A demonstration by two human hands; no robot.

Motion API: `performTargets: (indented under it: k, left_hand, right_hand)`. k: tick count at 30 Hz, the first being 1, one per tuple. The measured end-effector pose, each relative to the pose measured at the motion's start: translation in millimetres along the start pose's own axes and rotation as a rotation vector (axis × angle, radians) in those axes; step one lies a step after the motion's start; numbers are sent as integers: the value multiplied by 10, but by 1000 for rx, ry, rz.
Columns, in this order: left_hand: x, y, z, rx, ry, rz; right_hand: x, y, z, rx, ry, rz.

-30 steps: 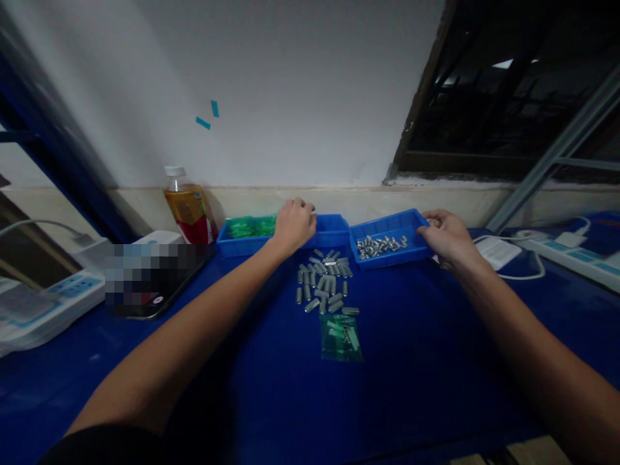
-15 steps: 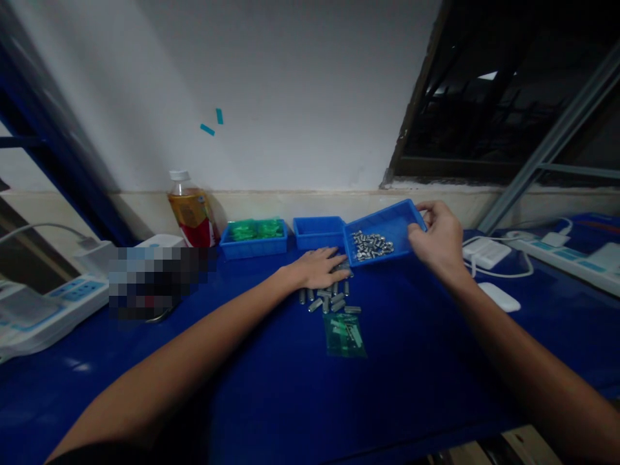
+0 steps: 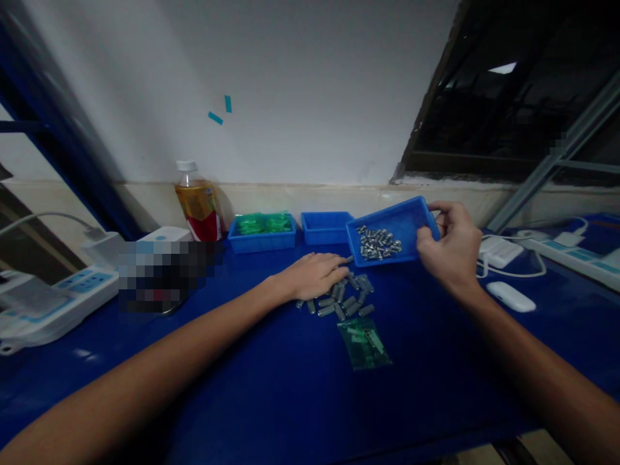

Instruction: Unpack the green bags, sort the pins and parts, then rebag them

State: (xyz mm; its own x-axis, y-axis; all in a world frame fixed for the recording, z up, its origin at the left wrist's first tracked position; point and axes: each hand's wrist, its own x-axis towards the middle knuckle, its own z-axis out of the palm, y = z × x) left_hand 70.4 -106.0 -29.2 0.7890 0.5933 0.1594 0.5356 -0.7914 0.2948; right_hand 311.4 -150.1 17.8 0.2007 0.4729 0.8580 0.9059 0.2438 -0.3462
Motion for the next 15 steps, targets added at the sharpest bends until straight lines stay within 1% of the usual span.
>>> performTargets:
  k: [4, 6, 9, 15]
  left_hand:
    - [75, -195, -74, -139, 262, -124]
    - [117, -290, -71, -207, 337, -168]
    - [156, -363, -38, -256, 347, -178]
    - [162, -344, 14, -274, 246, -109]
  right_hand:
    - [-46, -70, 31, 20, 3, -38]
    - [-70, -107, 44, 31, 10, -51]
    - [-106, -175, 53, 54, 24, -71]
    - [-172, -302, 43, 80, 47, -89]
